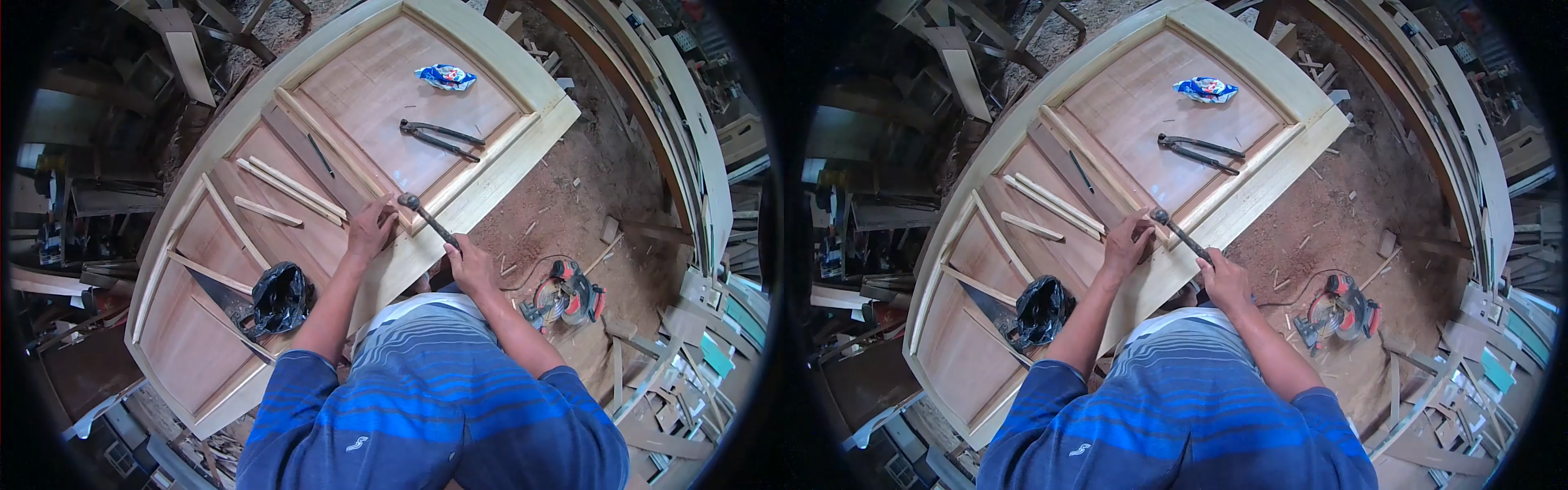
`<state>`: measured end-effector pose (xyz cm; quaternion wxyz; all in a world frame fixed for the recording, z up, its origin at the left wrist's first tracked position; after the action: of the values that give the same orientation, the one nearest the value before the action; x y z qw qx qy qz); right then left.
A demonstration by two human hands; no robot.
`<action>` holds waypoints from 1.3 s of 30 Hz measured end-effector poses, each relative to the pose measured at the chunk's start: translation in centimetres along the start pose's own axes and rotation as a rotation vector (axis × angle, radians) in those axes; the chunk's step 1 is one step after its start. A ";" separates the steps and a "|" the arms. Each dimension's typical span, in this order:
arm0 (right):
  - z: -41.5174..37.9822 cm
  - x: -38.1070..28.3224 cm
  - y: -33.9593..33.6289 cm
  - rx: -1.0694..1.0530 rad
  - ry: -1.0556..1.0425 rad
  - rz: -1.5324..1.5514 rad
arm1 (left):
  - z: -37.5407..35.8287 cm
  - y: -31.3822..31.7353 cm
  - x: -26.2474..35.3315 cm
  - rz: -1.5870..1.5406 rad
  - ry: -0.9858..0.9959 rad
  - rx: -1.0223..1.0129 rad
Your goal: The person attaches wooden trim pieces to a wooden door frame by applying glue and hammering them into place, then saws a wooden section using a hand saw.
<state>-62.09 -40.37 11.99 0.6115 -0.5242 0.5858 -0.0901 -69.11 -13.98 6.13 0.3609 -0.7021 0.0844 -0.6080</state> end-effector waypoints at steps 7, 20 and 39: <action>-1.2 1.9 -0.5 0.035 0.128 0.091 | 5.1 -2.3 -1.7 0.397 0.512 -0.317; -1.8 3.6 1.8 -0.032 0.153 0.102 | 7.5 -1.2 -2.4 0.386 0.664 -0.482; 0.5 -1.5 -1.7 0.135 -0.266 0.147 | 8.6 -2.1 -3.3 0.427 0.743 -0.552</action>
<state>-61.31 -39.72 14.05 0.7226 -0.4447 0.5291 -0.0141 -62.71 -7.18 4.78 0.2237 -0.4747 0.5060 -0.6845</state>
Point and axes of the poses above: each hand's wrist, its own z-axis towards the middle knuckle, its own y-axis out of the palm, x = y × z, the point moved 3 cm from there along z, towards the middle knuckle, and after that the axes turned 1 degree about y, right-handed, at the moved point
